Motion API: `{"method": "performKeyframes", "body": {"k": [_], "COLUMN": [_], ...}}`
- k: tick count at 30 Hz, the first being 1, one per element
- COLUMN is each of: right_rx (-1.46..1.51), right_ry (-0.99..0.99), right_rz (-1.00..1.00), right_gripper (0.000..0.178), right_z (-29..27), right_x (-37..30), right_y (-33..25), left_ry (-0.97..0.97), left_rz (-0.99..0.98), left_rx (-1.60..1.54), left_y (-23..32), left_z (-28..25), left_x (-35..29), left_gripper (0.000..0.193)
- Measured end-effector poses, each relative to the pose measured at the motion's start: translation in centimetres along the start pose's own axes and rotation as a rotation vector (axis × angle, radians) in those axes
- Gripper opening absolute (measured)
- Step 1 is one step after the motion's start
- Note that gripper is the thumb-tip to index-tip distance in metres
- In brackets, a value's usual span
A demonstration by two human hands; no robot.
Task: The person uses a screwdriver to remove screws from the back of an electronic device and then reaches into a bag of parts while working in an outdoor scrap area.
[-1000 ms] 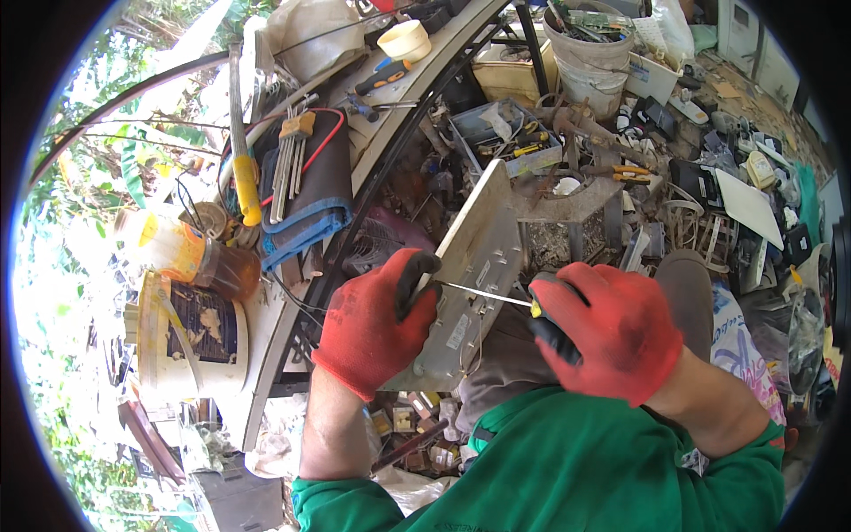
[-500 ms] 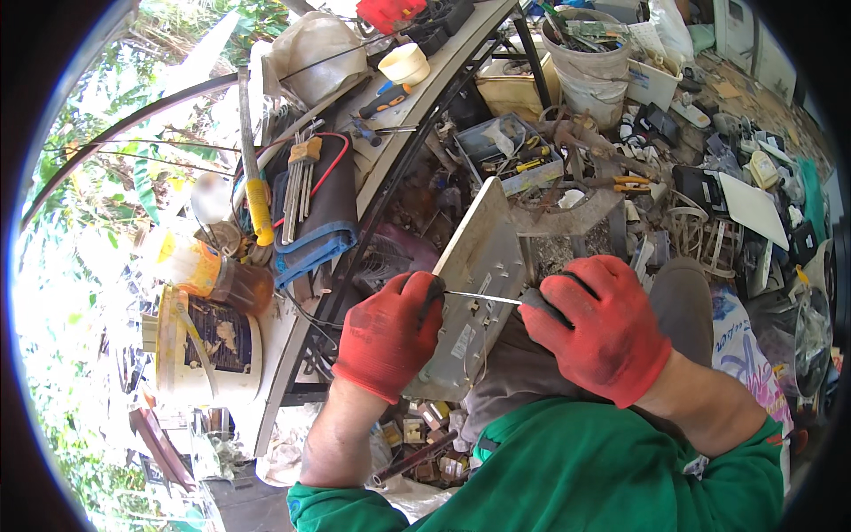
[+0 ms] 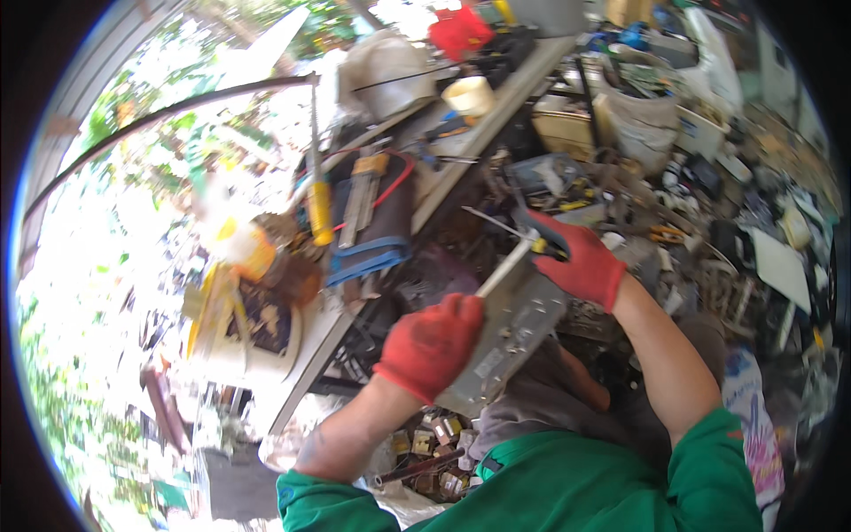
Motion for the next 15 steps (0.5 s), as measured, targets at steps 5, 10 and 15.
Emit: {"method": "performKeyframes", "body": {"k": [5,10,15], "right_rx": [-0.03,0.036,0.058], "right_ry": [-0.086,-0.06,-0.08], "right_rz": [0.027,-0.028,-0.005], "right_gripper": [0.049,0.049,0.05], "right_z": [1.6,0.8,0.7], "right_x": [-0.3,-0.1,-0.1], "right_y": [0.9,1.1,0.8], "left_ry": [-0.01,0.336,0.426], "left_rz": [-0.027,-0.302,-0.714], "left_rx": [-0.236,-0.662,-0.404], "left_y": [-0.3,-5.4,-14.2], "left_z": [-1.0,-2.2,-0.1], "left_x": [-1.2,-6.0,-11.5], "left_gripper": [0.021,0.017,0.018]}}
Point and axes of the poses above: each hand's wrist, its own x-axis towards the middle knuckle, its own z-axis out of the palm, y = z × x, the point moved 1 cm from there along x, towards the middle knuckle, and after that the axes turned 8 degrees about -y, right-handed, at the moved point
